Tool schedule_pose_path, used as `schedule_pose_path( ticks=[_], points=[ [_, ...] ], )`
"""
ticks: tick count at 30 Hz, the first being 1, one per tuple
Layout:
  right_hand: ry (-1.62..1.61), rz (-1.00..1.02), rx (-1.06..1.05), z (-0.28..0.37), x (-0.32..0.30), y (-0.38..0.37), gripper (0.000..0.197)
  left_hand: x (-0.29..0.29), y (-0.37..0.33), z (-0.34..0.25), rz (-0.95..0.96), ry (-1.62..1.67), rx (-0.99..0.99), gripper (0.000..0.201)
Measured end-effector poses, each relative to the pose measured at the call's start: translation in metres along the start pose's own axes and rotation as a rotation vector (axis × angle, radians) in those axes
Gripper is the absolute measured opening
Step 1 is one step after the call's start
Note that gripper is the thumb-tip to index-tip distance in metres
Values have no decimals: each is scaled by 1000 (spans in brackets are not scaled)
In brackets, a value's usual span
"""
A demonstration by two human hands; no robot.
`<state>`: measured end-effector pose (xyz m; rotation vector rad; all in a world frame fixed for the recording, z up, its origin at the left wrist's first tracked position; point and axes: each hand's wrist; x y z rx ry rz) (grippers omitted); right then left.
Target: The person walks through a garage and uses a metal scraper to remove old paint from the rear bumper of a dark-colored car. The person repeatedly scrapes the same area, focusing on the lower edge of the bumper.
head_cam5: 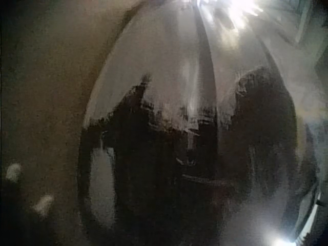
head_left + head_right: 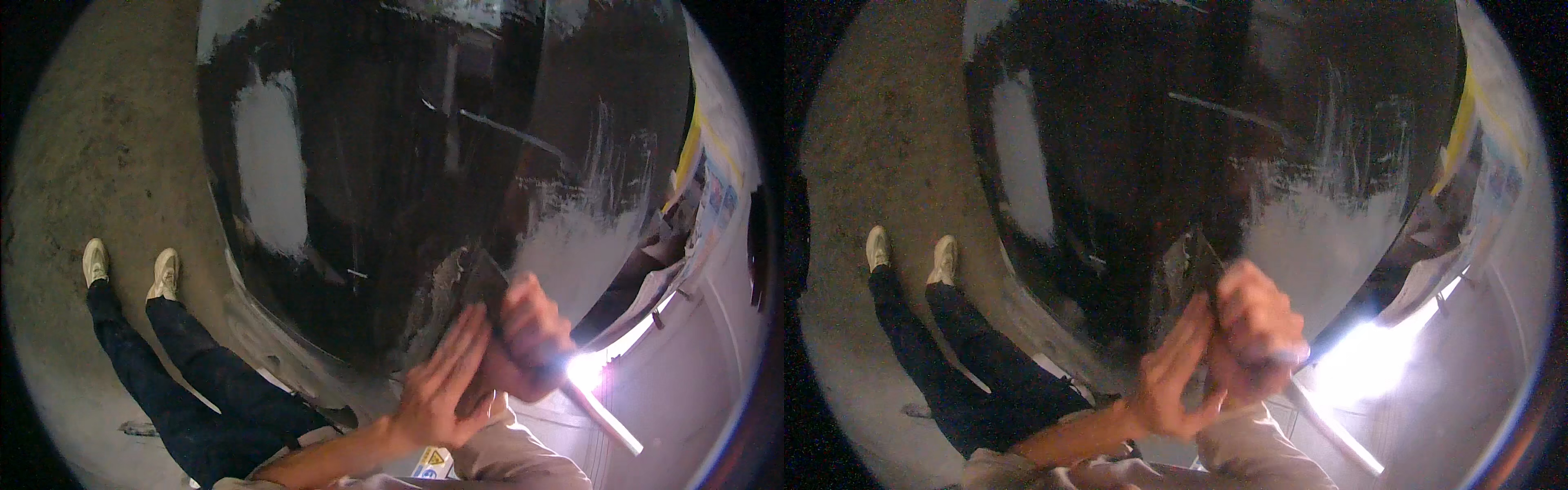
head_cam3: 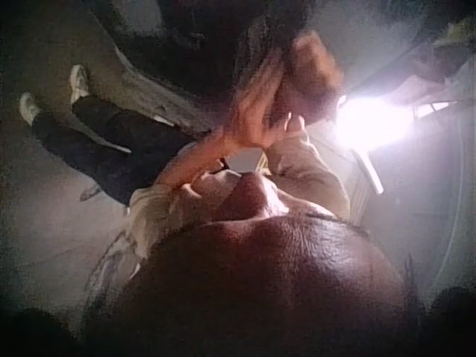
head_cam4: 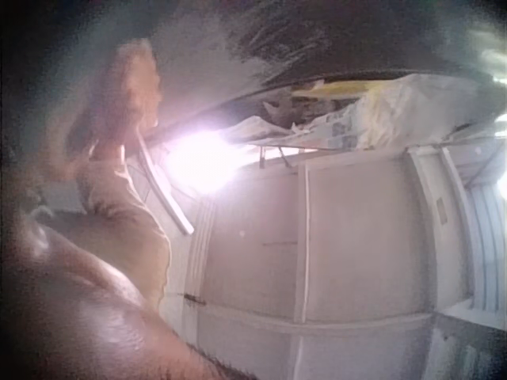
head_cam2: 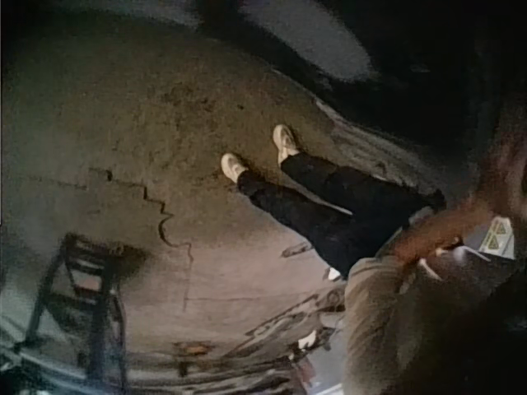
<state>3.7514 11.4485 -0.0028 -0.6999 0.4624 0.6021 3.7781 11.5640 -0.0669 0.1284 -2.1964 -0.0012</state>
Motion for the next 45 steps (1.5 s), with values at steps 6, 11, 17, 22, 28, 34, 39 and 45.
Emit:
schedule_pose_path(
  ticks=[6, 11, 17, 22, 28, 34, 39, 45],
  points=[
    [108, -11, 8, -11, 9, -10, 58, -5, -15, -1, -47, 50, 6, 78],
    [104, -32, 122, -8, 9, -3, 56, -7, -9, 1, -39, -2, -15, 77],
    [75, -78, 140, -6, 6, 9, 50, -5, 2, 10, -38, -5, -39, 77],
    [94, 21, 215, 5, 1, 25, 51, 0, 22, 13, 0, 2, -134, 79],
    [72, -4, 212, 9, -6, 32, 50, -24, -8, 11, -364, -31, -182, 39],
    [72, -49, 178, 7, -3, 39, 54, -38, -81, 14, -247, -137, -228, 26],
    [64, -98, 140, 15, -3, 41, 56, -45, -84, 15, -249, -214, -138, 15],
    [2, -131, 99, 16, -4, 27, 62, -57, -78, 30, -161, 25, -316, 9]
  ],
)
Point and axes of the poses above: each hand's wrist, its own y-axis away from the middle knuckle, its own x-axis out of the palm, z = x × y, and after that the axes turned 9 degrees about -x, right-handed
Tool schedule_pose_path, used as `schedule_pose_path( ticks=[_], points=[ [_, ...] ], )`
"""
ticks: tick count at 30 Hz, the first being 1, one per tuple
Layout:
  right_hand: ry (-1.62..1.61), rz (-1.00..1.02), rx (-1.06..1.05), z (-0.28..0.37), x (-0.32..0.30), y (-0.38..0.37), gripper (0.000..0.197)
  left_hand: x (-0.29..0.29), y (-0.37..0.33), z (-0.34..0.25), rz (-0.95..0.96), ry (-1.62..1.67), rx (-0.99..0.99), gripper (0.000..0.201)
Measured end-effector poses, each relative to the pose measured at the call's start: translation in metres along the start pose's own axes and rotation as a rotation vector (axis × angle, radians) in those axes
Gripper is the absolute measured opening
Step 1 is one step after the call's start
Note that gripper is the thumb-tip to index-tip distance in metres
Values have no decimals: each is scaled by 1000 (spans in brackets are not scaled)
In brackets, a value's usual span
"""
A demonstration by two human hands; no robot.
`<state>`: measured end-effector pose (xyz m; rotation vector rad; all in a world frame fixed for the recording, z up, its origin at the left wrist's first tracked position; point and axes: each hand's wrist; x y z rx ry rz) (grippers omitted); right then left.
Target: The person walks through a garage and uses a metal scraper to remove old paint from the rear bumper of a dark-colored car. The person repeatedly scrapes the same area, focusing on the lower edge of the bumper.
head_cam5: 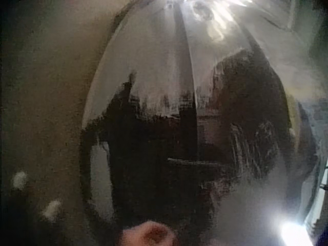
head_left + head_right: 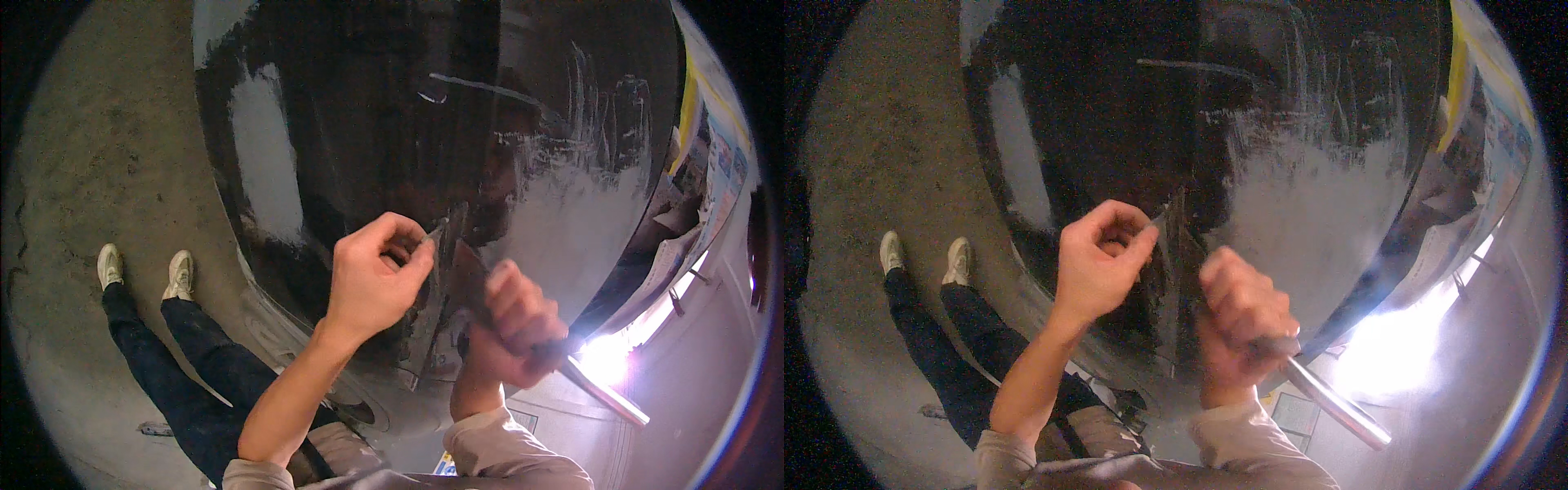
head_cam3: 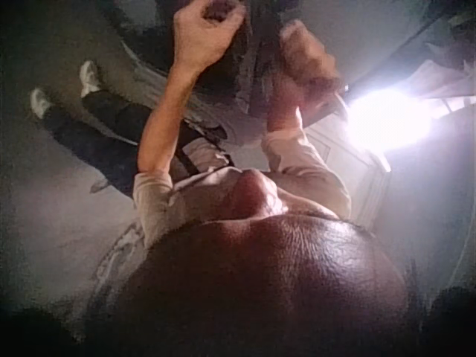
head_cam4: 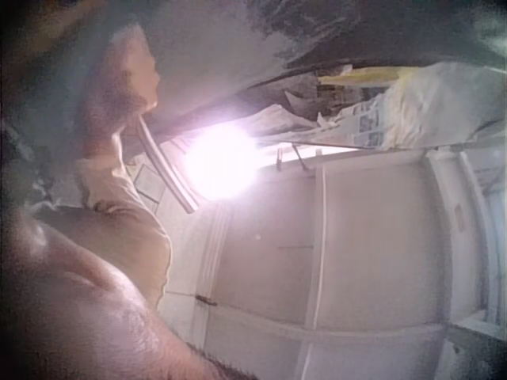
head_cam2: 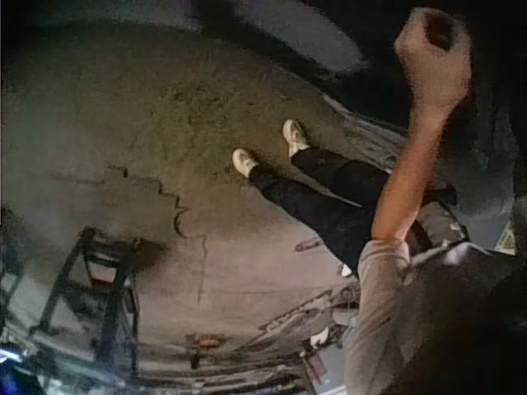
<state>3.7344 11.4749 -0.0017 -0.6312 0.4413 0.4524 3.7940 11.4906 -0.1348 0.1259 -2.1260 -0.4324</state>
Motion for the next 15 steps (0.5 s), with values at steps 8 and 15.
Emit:
schedule_pose_path(
  ticks=[8, 15],
  points=[
    [28, 102, -10, -18, 9, -6, 46, -9, -1, 6, 48, 157, -136, 12],
    [148, 103, 19, -8, 8, 2, 56, -13, -3, 7, 88, 147, -85, 11]
  ],
)
Point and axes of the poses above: each hand's wrist, its own y-axis away from the middle knuckle, its own x-axis out of the palm, z = x × y, and after that the axes turned 9 degrees about -x, right-handed
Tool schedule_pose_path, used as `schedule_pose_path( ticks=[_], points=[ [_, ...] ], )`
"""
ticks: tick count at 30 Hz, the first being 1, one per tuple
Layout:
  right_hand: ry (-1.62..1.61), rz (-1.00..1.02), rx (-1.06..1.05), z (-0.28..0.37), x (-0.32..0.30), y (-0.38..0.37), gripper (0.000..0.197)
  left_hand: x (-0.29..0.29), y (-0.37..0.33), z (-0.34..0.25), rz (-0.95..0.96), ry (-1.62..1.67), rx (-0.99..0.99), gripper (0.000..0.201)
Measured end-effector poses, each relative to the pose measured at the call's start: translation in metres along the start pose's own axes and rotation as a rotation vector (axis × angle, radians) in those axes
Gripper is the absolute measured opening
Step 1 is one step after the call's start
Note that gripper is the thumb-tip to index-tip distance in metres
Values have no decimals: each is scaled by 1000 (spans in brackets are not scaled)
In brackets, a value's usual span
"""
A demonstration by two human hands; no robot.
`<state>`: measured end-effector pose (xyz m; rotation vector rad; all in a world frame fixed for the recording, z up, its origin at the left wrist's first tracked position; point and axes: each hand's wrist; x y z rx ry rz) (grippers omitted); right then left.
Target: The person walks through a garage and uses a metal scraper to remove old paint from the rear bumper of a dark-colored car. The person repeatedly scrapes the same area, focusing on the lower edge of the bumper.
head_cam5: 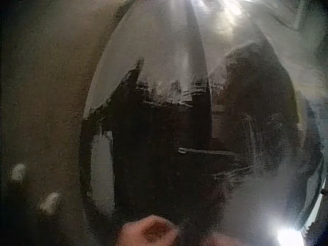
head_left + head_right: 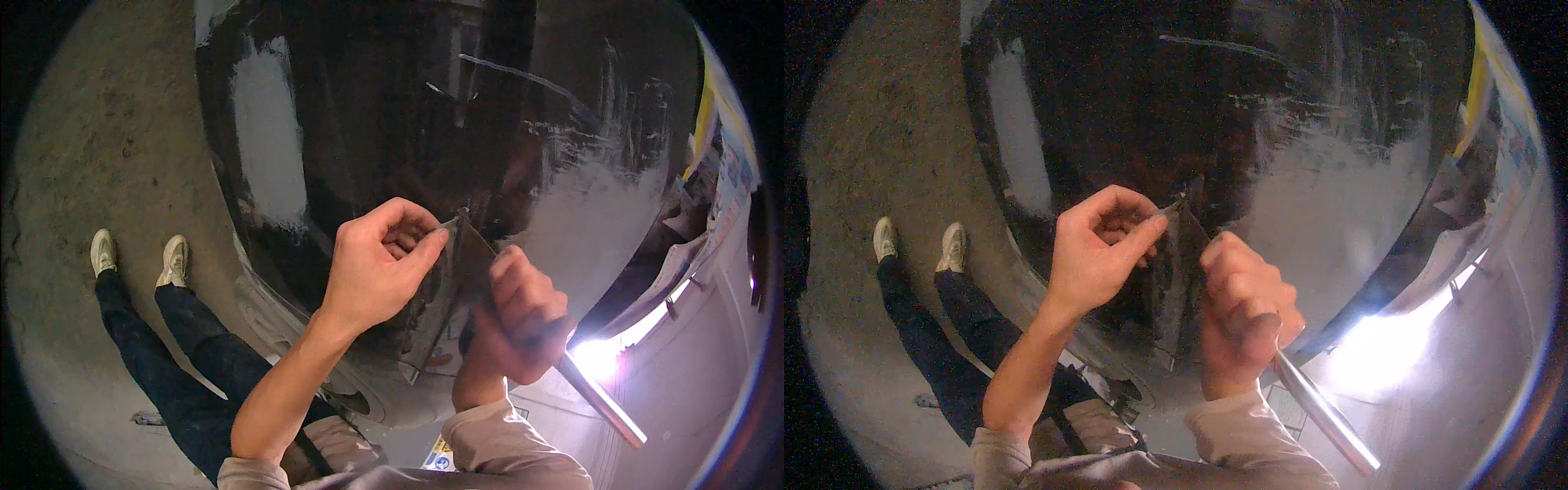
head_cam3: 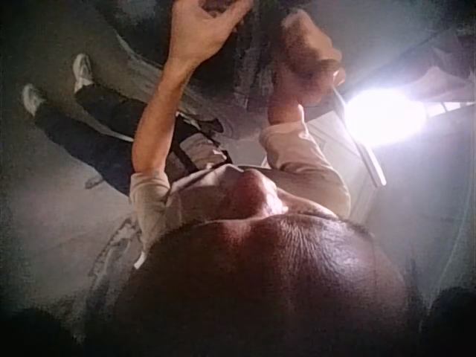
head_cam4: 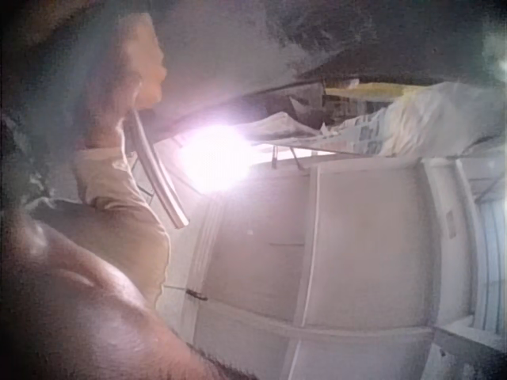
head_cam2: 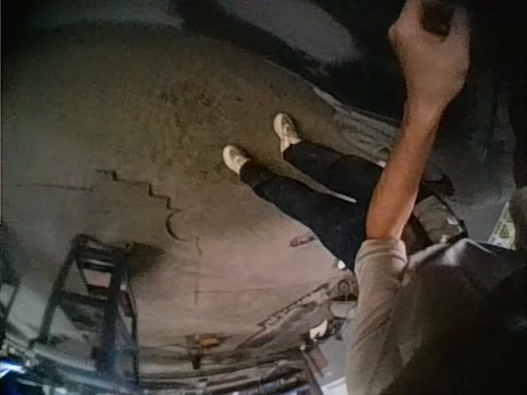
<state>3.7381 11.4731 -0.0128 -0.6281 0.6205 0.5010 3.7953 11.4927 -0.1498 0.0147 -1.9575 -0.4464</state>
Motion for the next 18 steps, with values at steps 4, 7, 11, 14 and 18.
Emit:
schedule_pose_path(
  ticks=[4, 7, 11, 14, 18],
  points=[
    [-72, -50, 19, 1, -1, 13, 54, -1, -1, 0, 16, -10, 0, 11],
    [-37, -22, 8, 0, -4, 17, 49, 0, 0, -3, 4, -20, 3, 12],
    [-67, -10, 25, 4, -7, 21, 51, 0, 0, -5, -35, 17, -9, 10],
    [-57, -4, 93, 10, -10, 23, 51, -1, 0, -4, -35, 35, -35, 11],
    [-96, 15, 154, 15, -13, 20, 51, -3, 2, -1, -35, 25, -36, 11]
  ],
)
Point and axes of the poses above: each hand's wrist, its own y-axis away from the middle knuckle, its own x-axis out of the palm, z = x × y, and after that the axes turned 9 degrees about -x, right-handed
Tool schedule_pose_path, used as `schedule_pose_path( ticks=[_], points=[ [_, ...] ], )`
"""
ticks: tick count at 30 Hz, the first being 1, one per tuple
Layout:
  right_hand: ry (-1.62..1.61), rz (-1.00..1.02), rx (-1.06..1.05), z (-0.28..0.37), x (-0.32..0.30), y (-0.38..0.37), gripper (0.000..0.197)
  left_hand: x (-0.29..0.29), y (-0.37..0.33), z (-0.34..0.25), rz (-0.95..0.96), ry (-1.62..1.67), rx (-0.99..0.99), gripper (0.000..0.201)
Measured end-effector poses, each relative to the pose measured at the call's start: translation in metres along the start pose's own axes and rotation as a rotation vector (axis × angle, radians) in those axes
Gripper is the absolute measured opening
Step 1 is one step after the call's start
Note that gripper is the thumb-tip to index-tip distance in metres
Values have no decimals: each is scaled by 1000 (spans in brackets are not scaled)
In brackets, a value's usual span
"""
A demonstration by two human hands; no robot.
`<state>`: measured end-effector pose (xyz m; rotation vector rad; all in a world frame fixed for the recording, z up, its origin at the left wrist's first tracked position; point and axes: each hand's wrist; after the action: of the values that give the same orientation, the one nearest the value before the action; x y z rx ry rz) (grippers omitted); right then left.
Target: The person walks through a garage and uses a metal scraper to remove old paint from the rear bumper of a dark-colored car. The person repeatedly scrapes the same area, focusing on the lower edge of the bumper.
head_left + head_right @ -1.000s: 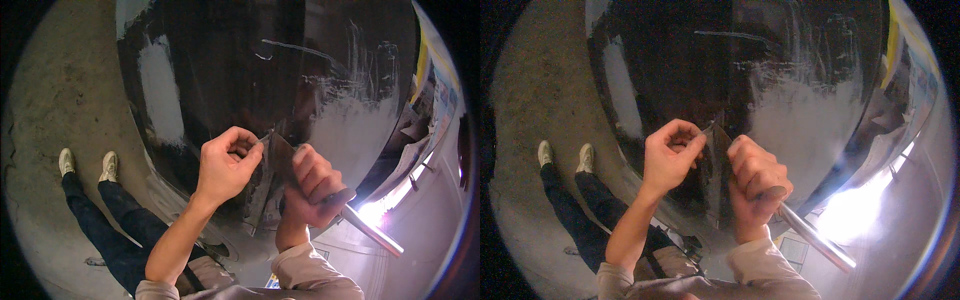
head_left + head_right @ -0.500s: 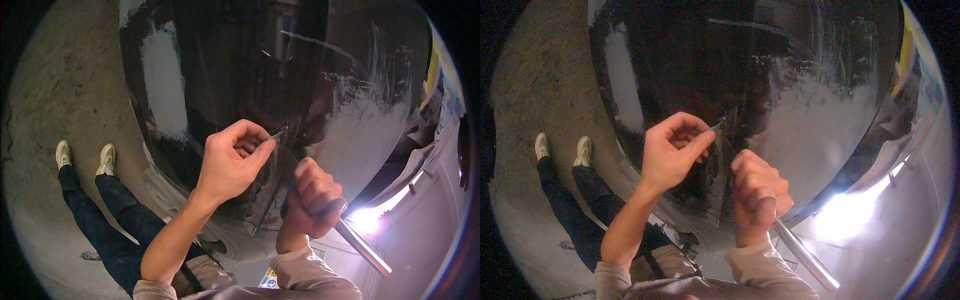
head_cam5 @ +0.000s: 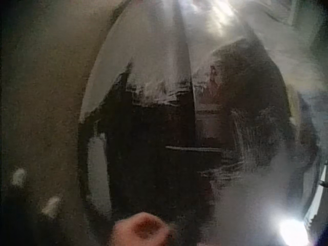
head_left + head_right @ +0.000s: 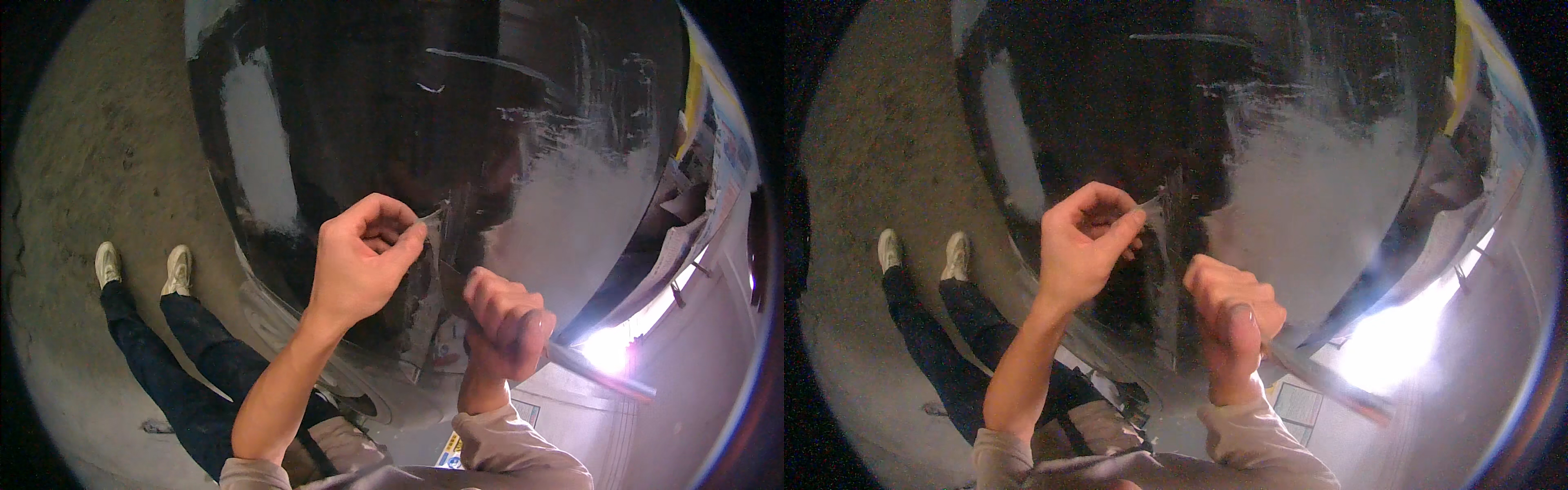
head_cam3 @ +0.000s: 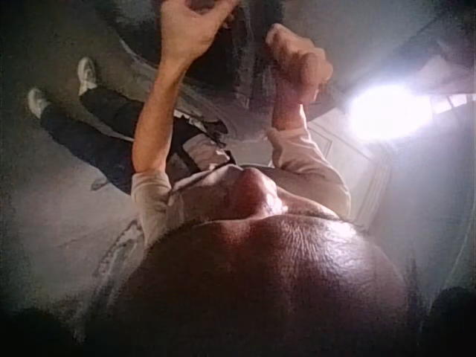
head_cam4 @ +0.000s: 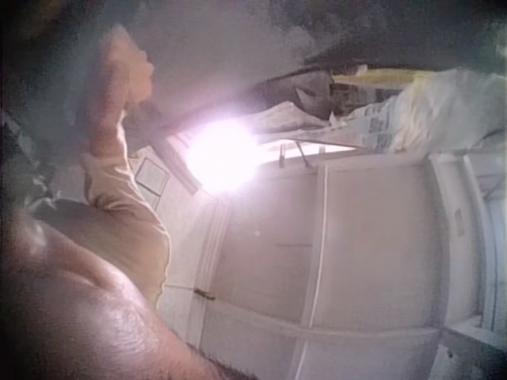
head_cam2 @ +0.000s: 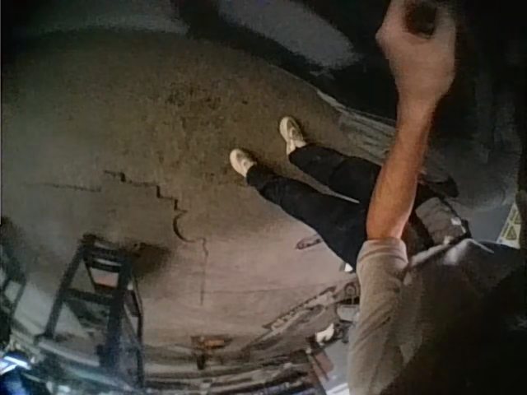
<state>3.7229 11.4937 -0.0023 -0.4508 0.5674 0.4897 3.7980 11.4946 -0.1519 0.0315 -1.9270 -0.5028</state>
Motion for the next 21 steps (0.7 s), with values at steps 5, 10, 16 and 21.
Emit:
schedule_pose_path(
  ticks=[5, 10, 16, 21],
  points=[
    [-181, -91, -197, -7, 9, -23, 54, -1, 2, 1, -5, -5, -2, 12],
    [-59, -25, -219, -27, 15, -41, 53, -1, 0, -3, 12, -15, 7, 12],
    [-18, -58, -167, -27, 13, -38, 54, 1, -2, -5, 25, 20, 1, 11],
    [-2, -63, -103, -21, 15, -26, 54, 1, 0, -2, 30, -22, -6, 10]
  ],
)
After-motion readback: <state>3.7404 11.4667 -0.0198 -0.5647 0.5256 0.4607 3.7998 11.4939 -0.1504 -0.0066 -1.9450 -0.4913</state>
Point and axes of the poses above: each hand's wrist, its own y-axis away from the middle knuckle, its own x-axis out of the palm, z = x × y, and after that the axes turned 9 degrees about -x, right-handed
